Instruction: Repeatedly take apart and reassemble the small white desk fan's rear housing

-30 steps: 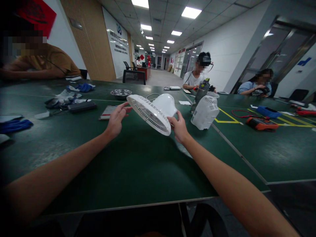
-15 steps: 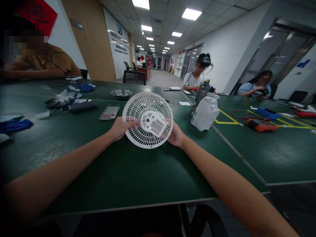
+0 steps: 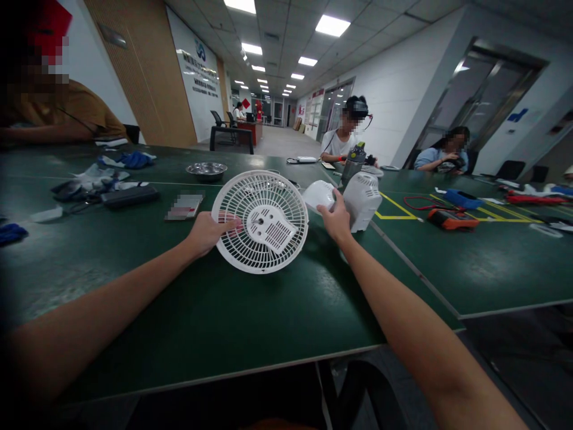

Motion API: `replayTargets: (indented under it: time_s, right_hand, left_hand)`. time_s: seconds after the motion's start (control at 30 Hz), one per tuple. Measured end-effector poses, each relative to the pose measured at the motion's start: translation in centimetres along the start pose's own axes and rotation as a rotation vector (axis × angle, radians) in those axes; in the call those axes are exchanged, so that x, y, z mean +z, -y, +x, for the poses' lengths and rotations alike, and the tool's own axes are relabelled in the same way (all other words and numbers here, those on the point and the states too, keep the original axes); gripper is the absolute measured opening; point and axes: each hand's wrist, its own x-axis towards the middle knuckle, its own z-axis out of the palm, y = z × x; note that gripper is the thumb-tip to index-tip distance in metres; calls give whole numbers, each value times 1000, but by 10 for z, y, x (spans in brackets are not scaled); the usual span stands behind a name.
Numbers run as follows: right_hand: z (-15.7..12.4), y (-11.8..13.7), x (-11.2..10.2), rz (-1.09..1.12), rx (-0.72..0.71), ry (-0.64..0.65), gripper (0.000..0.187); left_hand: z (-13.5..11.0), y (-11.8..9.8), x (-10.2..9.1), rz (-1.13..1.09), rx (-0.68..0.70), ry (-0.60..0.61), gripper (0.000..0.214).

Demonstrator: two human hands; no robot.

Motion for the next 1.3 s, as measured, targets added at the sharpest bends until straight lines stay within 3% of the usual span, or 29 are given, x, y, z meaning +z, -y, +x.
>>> replayTargets:
  time_s: [0.07,0.13,0.23,0.4,0.5,0.6,0.67,0.77,0.83,0.93,1.03,1.2,1.3]
  right_hand:
    - [6,-7,-12,-283,-35,-77,85]
    - [9,-13,-17,-423,-34,-65,84]
    - [9,-18,-17,-547,-24,-8,85]
    - [4,-18,-13,-683,68,128,105]
    - [6,-9,-17,-675,-4,31,84]
    - [12,2,-29,-624,-200,-264,48]
    - [17,4,-40,-604,-267,-477,48]
    - [23,-9,-53,-569,-171,-652,69]
    - [27,-26,-58,-500,-35,-639,80]
    - [30,-53,-58,-348,164,-502,94]
    - [32,-71,-54,-270,301,-443,95]
    - [35,-69,-51,-266,314,-536,81]
    - [38,-54,-51,-260,236,-613,77]
  left_hand:
    - [3,5,-3,5,-9,6,24]
    - [5,8,-5,-4,-20,8,25]
    - [6,9,-7,-6,-36,21,25]
    - [6,7,-10,8,-53,51,23]
    - [8,10,-12,15,-57,66,25]
    - [12,15,-13,17,-42,71,25]
    - [13,18,-14,20,-33,72,24]
    - [14,18,-15,36,-36,73,24]
    - [13,17,-15,38,-44,71,25]
    - [11,14,-14,30,-57,70,24]
    - [9,12,-13,22,-55,78,21]
    - [9,12,-12,15,-44,80,19]
    - [10,12,-13,29,-57,70,19]
